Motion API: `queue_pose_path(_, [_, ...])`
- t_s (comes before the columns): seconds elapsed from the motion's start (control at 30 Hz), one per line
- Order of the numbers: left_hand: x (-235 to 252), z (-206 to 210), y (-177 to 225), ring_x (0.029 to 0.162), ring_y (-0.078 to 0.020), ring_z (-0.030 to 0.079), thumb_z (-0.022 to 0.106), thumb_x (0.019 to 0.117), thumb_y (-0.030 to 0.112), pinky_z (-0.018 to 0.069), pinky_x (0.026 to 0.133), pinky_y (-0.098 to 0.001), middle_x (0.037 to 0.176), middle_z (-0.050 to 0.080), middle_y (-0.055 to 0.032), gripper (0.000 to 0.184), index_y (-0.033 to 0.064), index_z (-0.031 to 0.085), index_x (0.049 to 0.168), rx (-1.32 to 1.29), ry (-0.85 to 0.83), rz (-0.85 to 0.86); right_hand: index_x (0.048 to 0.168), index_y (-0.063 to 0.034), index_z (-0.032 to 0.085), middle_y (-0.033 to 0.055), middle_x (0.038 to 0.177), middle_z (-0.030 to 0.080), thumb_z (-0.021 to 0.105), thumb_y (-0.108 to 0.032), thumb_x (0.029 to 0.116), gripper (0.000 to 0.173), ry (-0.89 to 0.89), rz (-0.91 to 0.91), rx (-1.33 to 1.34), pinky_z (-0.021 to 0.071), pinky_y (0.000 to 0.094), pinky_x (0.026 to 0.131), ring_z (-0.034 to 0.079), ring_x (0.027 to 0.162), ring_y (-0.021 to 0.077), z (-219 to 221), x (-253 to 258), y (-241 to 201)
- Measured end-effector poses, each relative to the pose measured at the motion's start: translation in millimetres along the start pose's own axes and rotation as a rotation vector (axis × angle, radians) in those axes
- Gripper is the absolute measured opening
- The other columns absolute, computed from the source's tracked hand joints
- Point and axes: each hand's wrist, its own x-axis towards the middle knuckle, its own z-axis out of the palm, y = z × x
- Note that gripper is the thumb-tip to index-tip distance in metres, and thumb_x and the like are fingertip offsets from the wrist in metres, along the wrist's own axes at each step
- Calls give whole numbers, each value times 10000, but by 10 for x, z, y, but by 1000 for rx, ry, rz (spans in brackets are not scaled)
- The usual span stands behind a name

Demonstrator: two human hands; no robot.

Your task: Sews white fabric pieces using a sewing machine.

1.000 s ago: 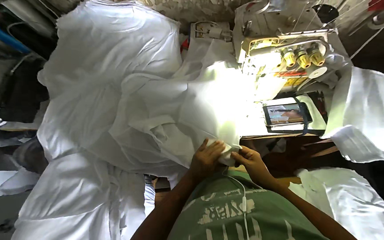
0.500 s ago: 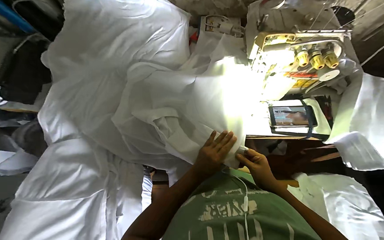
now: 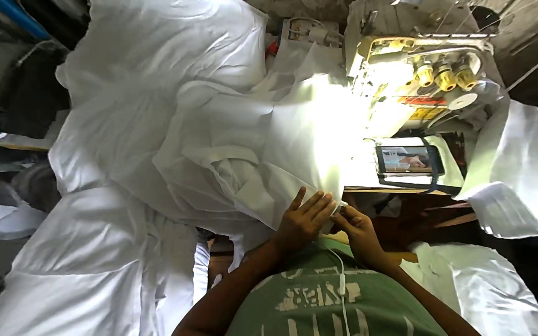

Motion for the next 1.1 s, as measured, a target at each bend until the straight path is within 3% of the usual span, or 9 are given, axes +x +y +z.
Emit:
queue_pose_path(0.4, [3,9,57,1248,-211,655,564,1020,159,341,1193,-494,1207,750,-88,255,91,751,1180,32,-12,9,1067,-2,653,-22,843,721,472,-13,1035,184,-45,50,21,606,224,693,693,701,53,-32,-6,-67])
queue_pose_path(0.57, [1,25,59,1242,-219,659,544,1028,184,350,1189,-485,1214,747,-97,284,69,749,1186,39,-19,14,1139,14,633,5,874,721,407,-67,1072,249,-88,147,77,616,263,724,706,729,87,-43,-20,-118])
queue_pose_path(0.63, [-7,30,66,1253,-222,652,526,1043,251,344,1192,-490,1231,740,-103,335,55,742,1209,31,-34,8,1171,1,623,3,887,724,349,-119,1094,309,-124,198,130,617,278,758,712,767,93,-65,-27,-143])
queue_pose_path(0.73, [-55,55,56,1269,-217,642,492,1058,461,343,1198,-494,1260,727,-108,498,65,722,1253,46,-44,0,1180,-36,627,2,956,733,286,-216,1111,392,-189,232,244,600,289,838,710,871,89,-120,-22,-101])
queue_pose_path(0.9, [-77,107,-15,1194,-215,688,566,1047,246,436,1125,-484,1195,755,-90,279,93,741,1202,33,11,2,1289,14,577,95,1133,725,308,-280,1114,436,-239,241,365,576,401,955,711,1033,199,-134,3,-22])
queue_pose_path(1.0, [-4,32,-77,1148,-199,707,576,1044,204,438,1126,-451,1109,777,-89,219,83,750,1100,-104,89,-43,1238,16,610,56,1075,744,354,-188,1102,354,-231,184,232,602,356,903,730,966,154,-97,22,-132])
queue_pose_path(1.1, [252,-235,-95,1063,-151,725,488,1087,220,499,1089,-376,1003,756,-123,307,-6,683,1019,-403,172,-234,1243,68,637,48,1103,729,490,-112,1061,295,-222,-92,-80,596,254,863,707,933,58,-111,175,-304])
